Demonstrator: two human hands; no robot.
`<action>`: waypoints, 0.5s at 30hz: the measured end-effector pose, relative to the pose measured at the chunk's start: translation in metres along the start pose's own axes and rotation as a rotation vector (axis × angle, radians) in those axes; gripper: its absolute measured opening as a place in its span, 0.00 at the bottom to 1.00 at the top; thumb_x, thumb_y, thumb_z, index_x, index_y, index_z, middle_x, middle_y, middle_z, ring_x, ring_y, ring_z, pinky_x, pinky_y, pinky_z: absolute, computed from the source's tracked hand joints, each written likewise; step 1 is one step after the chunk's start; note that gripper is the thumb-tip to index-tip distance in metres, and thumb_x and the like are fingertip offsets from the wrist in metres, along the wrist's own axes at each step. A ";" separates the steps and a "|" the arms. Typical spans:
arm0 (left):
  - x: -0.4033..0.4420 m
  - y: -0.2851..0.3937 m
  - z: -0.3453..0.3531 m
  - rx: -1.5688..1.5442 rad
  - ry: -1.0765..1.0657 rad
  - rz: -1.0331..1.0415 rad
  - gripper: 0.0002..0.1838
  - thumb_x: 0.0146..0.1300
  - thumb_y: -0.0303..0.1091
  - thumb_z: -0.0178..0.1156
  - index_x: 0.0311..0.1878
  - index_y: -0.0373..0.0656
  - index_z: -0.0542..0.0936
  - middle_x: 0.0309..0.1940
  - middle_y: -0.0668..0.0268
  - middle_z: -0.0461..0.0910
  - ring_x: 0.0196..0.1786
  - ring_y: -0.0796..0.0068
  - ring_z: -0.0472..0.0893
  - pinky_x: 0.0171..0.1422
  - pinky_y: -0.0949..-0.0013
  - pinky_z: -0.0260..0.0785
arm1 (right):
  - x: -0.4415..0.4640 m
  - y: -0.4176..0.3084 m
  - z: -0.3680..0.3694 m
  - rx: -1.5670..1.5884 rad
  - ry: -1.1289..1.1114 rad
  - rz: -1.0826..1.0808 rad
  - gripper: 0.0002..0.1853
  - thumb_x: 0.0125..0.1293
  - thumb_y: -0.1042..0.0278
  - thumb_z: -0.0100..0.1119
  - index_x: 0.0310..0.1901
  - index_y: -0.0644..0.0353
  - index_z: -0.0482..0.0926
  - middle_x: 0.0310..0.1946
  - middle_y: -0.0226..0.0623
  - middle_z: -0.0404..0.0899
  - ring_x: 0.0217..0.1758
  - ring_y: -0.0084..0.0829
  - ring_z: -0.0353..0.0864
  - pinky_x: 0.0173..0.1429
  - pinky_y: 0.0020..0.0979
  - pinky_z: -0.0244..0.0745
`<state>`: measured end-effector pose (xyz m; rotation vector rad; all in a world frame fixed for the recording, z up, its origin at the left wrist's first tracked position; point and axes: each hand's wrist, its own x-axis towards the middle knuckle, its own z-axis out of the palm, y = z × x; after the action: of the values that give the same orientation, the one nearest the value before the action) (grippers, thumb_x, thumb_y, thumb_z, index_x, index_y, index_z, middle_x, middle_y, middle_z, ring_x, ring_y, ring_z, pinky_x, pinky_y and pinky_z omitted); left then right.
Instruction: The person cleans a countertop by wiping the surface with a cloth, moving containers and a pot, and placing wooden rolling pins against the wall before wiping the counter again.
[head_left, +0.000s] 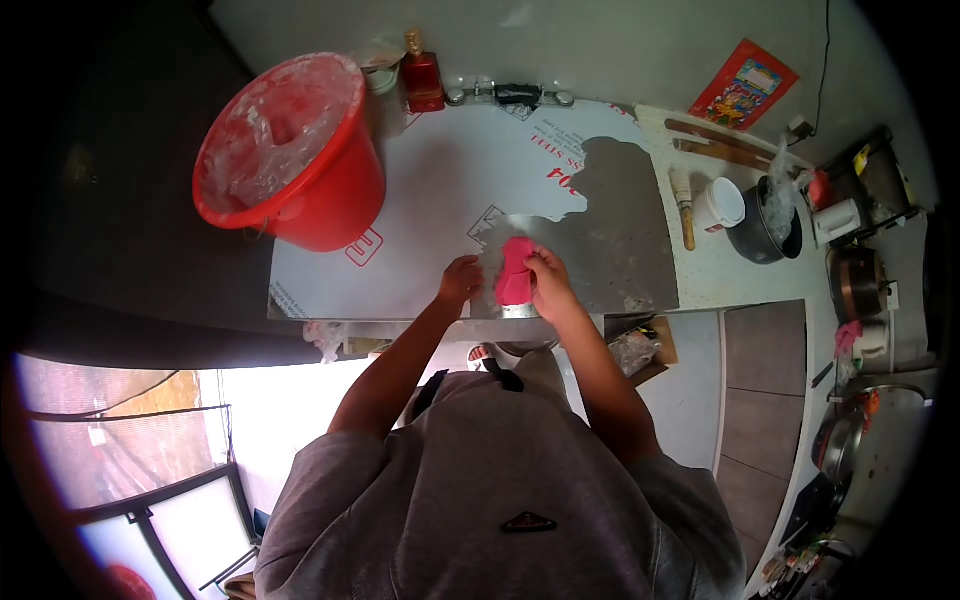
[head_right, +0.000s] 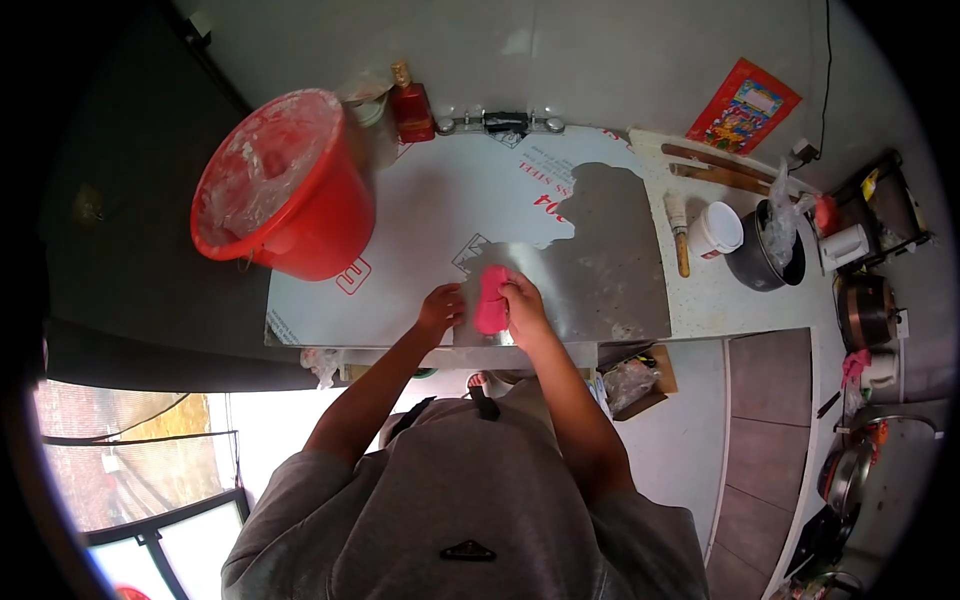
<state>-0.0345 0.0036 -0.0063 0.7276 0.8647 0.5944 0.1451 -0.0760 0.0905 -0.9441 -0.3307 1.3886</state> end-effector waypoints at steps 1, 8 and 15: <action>0.006 -0.004 -0.003 -0.068 -0.072 -0.027 0.24 0.67 0.48 0.53 0.63 0.48 0.71 0.45 0.65 0.78 0.45 0.70 0.79 0.46 0.62 0.73 | 0.000 -0.008 0.006 0.076 -0.032 0.029 0.14 0.64 0.78 0.48 0.51 0.63 0.74 0.46 0.37 0.79 0.49 0.28 0.79 0.55 0.32 0.76; -0.040 0.049 0.039 -0.462 -0.282 -0.286 0.37 0.71 0.64 0.37 0.68 0.43 0.63 0.63 0.59 0.71 0.61 0.59 0.75 0.63 0.55 0.69 | 0.007 -0.029 -0.004 0.199 -0.099 0.076 0.15 0.64 0.77 0.49 0.53 0.62 0.73 0.49 0.38 0.79 0.53 0.30 0.79 0.60 0.33 0.75; -0.011 0.034 0.014 -0.106 -0.227 -0.147 0.25 0.69 0.44 0.54 0.62 0.36 0.67 0.55 0.54 0.76 0.54 0.59 0.79 0.58 0.52 0.74 | 0.018 -0.016 -0.060 -0.281 0.146 0.146 0.10 0.65 0.75 0.49 0.46 0.56 0.76 0.31 0.27 0.76 0.25 0.18 0.74 0.24 0.23 0.70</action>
<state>-0.0343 0.0123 0.0309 0.6157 0.6639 0.4142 0.2014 -0.0802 0.0599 -1.3158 -0.3579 1.4192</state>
